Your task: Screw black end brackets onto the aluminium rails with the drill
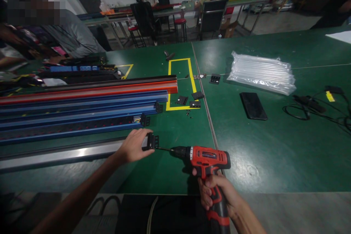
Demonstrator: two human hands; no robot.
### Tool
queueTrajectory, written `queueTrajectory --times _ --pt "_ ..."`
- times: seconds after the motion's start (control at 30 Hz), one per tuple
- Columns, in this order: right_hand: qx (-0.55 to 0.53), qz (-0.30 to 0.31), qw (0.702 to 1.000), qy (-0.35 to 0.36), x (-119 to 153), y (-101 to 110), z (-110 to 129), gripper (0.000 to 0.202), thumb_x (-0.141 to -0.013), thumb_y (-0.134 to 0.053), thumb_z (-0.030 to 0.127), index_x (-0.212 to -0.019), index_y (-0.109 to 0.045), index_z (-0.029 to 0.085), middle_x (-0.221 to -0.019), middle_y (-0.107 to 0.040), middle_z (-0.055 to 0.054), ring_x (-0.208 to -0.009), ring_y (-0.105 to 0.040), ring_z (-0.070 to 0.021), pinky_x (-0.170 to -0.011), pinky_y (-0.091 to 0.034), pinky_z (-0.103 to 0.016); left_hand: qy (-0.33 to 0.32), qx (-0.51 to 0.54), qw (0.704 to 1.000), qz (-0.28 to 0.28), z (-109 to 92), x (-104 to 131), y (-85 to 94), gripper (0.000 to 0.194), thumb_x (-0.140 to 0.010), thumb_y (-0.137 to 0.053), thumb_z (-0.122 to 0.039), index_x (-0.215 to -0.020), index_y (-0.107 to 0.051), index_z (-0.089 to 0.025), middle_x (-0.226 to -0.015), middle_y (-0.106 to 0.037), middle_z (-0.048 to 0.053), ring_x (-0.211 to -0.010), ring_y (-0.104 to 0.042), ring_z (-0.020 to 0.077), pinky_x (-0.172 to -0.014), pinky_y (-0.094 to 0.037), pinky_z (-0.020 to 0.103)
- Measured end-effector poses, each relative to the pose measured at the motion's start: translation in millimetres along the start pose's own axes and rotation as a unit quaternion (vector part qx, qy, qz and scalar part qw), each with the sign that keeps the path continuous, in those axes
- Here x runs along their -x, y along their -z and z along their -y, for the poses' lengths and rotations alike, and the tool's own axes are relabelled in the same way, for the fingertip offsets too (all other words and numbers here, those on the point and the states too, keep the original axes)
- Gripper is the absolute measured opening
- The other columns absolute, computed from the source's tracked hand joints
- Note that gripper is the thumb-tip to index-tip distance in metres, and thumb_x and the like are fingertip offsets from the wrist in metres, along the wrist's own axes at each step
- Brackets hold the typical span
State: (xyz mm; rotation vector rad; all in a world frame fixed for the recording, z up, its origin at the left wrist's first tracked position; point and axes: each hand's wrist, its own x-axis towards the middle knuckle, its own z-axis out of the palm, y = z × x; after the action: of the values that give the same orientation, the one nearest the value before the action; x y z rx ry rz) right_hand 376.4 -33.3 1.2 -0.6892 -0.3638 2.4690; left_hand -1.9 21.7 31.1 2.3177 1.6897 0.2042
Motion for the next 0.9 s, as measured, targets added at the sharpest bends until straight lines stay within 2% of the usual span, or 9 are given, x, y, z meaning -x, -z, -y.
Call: queueTrajectory --times 0.1,0.27,0.43,0.9 --pt "-0.003 0.009 1.000 -0.001 -1 -2 1 0.029 -0.075 -0.066 0.018 -0.104 -0.067 0.017 -0.055 -0.053 0.007 -0.037 -0.044 -0.0084 -0.042 -0.046 -0.023 -0.057 0.030 0.998 0.008 10 4 -1.4 0.075 -0.086 -0.073 -0.051 -0.149 -0.043 -0.024 -0.137 -0.060 0.012 -0.122 -0.056 0.0313 -0.105 -0.038 0.047" --pt "0.001 0.004 1.000 -0.008 -2 -5 6 0.031 -0.074 -0.064 0.016 -0.105 -0.067 0.016 -0.054 -0.053 0.007 -0.037 -0.044 -0.0088 -0.042 -0.046 -0.023 -0.093 0.026 0.995 0.016 21 8 -7.0 0.062 -0.096 -0.064 -0.051 -0.153 -0.045 -0.037 -0.144 -0.057 0.010 -0.127 -0.054 0.0297 -0.108 -0.037 0.048" --pt "0.002 -0.001 1.000 -0.012 -3 -5 8 0.032 -0.074 -0.064 0.017 -0.105 -0.067 0.016 -0.053 -0.051 0.007 -0.037 -0.043 -0.0095 -0.042 -0.045 -0.024 -0.098 0.024 0.995 -0.001 20 9 -8.7 0.066 -0.097 -0.065 -0.049 -0.157 -0.040 -0.038 -0.145 -0.057 0.009 -0.127 -0.054 0.0288 -0.109 -0.039 0.048" --pt "0.002 0.007 0.999 -0.032 -10 -13 12 0.034 -0.073 -0.066 0.018 -0.106 -0.068 0.014 -0.054 -0.052 0.008 -0.037 -0.043 -0.0084 -0.042 -0.045 -0.023 -0.097 0.027 0.995 -0.018 18 8 -9.4 0.062 -0.097 -0.063 -0.050 -0.155 -0.044 -0.037 -0.142 -0.059 0.010 -0.125 -0.057 0.0290 -0.106 -0.042 0.048"
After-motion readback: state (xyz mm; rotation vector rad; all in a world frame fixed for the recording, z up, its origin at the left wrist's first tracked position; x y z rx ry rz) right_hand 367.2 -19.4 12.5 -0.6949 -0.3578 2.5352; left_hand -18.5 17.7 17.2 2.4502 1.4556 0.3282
